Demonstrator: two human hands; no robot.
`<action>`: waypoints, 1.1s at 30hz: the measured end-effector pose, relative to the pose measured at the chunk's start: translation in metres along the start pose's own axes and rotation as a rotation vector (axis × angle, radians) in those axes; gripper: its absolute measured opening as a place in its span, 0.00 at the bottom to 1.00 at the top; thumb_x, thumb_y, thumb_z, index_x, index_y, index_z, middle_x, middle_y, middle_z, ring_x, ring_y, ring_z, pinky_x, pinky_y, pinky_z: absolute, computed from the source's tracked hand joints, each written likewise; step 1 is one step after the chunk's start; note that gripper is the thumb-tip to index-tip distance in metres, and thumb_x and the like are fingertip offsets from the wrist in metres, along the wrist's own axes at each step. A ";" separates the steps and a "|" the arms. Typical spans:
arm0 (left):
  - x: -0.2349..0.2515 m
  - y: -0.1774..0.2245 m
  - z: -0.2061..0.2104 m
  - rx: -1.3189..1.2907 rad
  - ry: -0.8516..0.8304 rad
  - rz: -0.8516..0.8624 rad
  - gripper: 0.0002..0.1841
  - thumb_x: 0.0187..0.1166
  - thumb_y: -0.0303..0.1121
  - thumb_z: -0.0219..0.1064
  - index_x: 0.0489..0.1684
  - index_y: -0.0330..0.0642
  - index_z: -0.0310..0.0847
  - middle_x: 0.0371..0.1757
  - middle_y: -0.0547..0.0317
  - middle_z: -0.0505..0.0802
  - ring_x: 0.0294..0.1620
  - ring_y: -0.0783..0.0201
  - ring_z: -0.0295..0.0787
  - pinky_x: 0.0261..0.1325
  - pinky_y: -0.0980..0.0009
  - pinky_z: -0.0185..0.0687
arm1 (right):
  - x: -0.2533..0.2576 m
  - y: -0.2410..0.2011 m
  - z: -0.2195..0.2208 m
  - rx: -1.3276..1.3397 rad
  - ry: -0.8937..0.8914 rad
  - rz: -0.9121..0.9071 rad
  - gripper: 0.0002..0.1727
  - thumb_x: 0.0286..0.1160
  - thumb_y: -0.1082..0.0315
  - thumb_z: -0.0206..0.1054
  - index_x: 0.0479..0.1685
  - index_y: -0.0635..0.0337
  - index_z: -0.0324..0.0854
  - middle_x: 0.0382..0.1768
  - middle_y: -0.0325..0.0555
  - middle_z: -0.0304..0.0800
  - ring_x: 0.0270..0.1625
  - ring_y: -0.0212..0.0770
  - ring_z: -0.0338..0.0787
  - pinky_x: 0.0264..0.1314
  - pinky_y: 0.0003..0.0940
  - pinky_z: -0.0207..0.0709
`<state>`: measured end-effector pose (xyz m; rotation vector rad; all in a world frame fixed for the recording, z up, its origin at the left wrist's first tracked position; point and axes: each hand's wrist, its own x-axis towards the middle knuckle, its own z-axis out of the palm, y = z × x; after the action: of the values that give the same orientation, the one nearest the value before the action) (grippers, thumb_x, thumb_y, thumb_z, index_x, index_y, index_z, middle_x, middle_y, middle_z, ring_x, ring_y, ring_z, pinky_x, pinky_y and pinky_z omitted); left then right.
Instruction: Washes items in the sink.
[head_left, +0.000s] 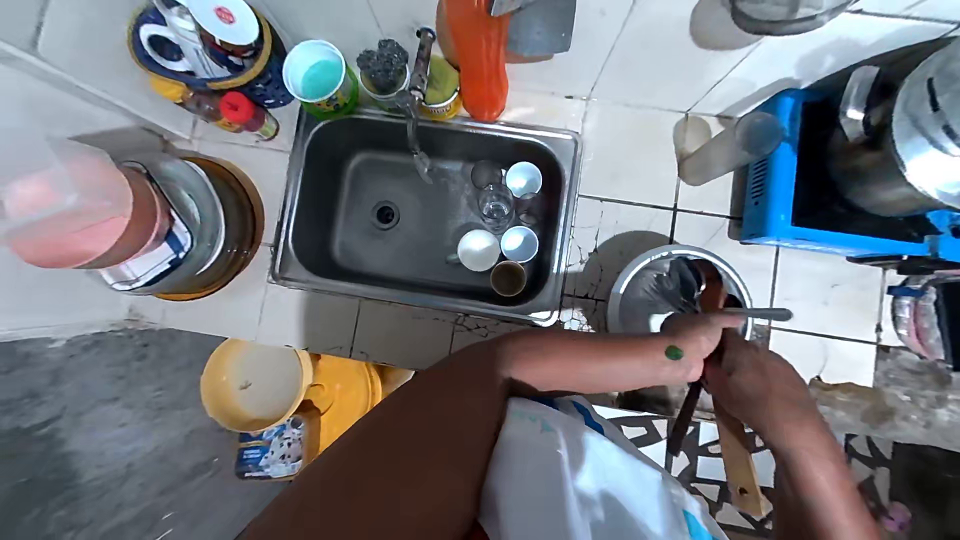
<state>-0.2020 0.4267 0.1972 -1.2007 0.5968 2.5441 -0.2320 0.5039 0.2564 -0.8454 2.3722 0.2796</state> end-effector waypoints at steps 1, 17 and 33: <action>-0.017 0.005 0.001 0.010 -0.016 0.020 0.24 0.82 0.45 0.70 0.64 0.32 0.78 0.60 0.41 0.87 0.59 0.52 0.85 0.62 0.51 0.82 | -0.015 -0.006 -0.004 0.001 0.092 -0.028 0.18 0.85 0.63 0.59 0.59 0.71 0.79 0.44 0.72 0.89 0.51 0.73 0.91 0.50 0.74 0.78; -0.124 0.115 -0.306 -0.316 0.510 0.427 0.14 0.80 0.37 0.65 0.58 0.40 0.79 0.44 0.50 0.89 0.40 0.58 0.88 0.39 0.59 0.86 | 0.067 -0.280 0.017 0.329 -0.166 -0.774 0.36 0.82 0.47 0.68 0.88 0.46 0.64 0.51 0.59 0.93 0.51 0.59 0.94 0.59 0.65 0.83; -0.006 0.213 -0.471 0.373 0.616 0.146 0.23 0.82 0.38 0.68 0.71 0.33 0.76 0.59 0.38 0.87 0.54 0.48 0.85 0.55 0.49 0.83 | 0.170 -0.391 0.099 1.043 -0.268 -0.271 0.15 0.85 0.70 0.65 0.65 0.64 0.83 0.54 0.53 0.91 0.47 0.39 0.91 0.53 0.37 0.86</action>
<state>0.0321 0.0172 -0.0149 -1.8345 1.2637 1.9975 -0.0440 0.1528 0.0761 -0.5323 1.7418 -0.8342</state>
